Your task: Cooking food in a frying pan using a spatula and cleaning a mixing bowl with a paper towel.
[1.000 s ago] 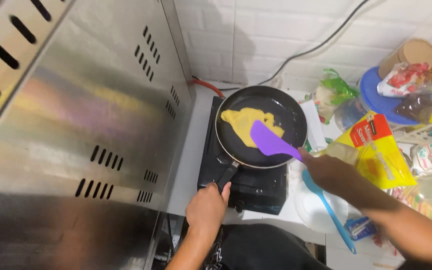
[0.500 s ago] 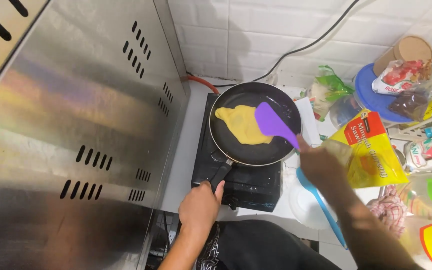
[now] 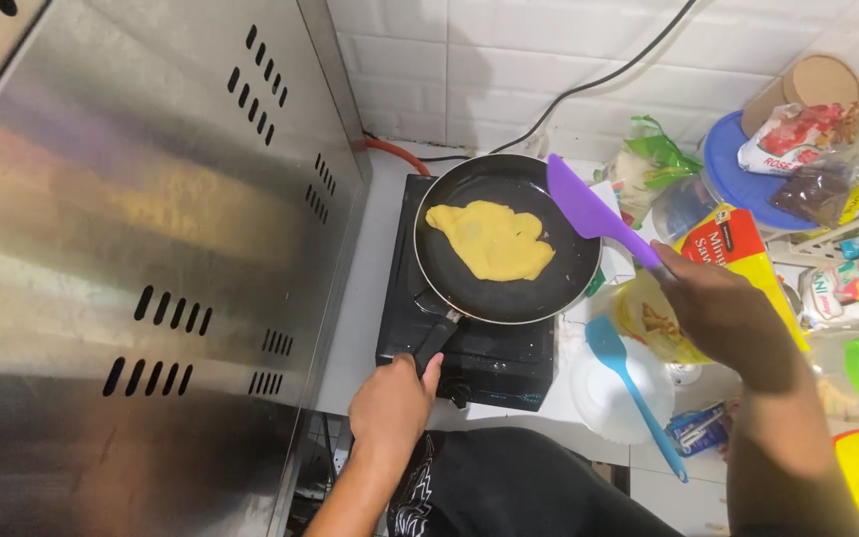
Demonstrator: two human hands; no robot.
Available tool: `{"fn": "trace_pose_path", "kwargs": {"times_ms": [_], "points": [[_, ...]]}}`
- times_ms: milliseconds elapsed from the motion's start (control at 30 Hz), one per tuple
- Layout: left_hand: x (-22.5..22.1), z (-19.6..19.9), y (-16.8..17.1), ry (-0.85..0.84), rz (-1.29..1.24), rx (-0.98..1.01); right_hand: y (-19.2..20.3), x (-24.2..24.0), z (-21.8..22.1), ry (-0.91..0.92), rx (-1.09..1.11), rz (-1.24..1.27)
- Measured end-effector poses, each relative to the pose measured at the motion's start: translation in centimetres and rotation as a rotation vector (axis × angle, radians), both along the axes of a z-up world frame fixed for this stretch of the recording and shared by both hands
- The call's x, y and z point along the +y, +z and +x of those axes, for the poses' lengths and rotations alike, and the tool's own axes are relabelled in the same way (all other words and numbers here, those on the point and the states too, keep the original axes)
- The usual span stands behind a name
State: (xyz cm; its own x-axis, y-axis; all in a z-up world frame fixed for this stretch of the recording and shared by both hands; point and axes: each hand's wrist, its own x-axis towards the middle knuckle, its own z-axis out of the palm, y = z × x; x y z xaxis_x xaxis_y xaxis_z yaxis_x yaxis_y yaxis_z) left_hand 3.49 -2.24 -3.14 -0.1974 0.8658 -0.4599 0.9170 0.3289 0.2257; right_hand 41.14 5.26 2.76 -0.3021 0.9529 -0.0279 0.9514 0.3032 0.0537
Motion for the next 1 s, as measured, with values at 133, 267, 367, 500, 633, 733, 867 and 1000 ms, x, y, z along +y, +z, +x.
{"fn": "trace_pose_path", "kwargs": {"times_ms": [133, 267, 367, 500, 633, 733, 867, 1000], "points": [[0.1, -0.1, 0.0, -0.021, 0.005, 0.014, -0.1, -0.2, -3.5, -0.134, -0.305, 0.117], [0.4, -0.2, 0.4, -0.002, -0.011, -0.013, 1.5, -0.7, -7.8, -0.349, 0.027, -0.418], [0.3, -0.2, 0.7, -0.010, -0.020, -0.021, 0.4, -1.3, -8.8, -0.308, 0.155, -0.381], [0.4, -0.2, 0.5, -0.015, -0.019, -0.022, 0.8, -2.1, -11.6, -0.353, 0.112, -0.404], [0.3, -0.1, 0.3, -0.034, 0.021, -0.016, -4.5, -5.1, -13.4, -0.253, -0.168, -0.287], [0.1, -0.1, 0.1, -0.016, 0.009, 0.000, -8.4, -6.9, -12.6, -0.049, -0.304, 0.155], [0.4, -0.5, 0.7, -0.030, 0.026, -0.023, 1.5, -2.3, -11.5, -0.153, -0.203, -0.342], [0.9, -1.0, 1.4, -0.029, -0.046, -0.055, -5.9, 3.6, 5.1, 0.679, -1.123, 0.437]]}}
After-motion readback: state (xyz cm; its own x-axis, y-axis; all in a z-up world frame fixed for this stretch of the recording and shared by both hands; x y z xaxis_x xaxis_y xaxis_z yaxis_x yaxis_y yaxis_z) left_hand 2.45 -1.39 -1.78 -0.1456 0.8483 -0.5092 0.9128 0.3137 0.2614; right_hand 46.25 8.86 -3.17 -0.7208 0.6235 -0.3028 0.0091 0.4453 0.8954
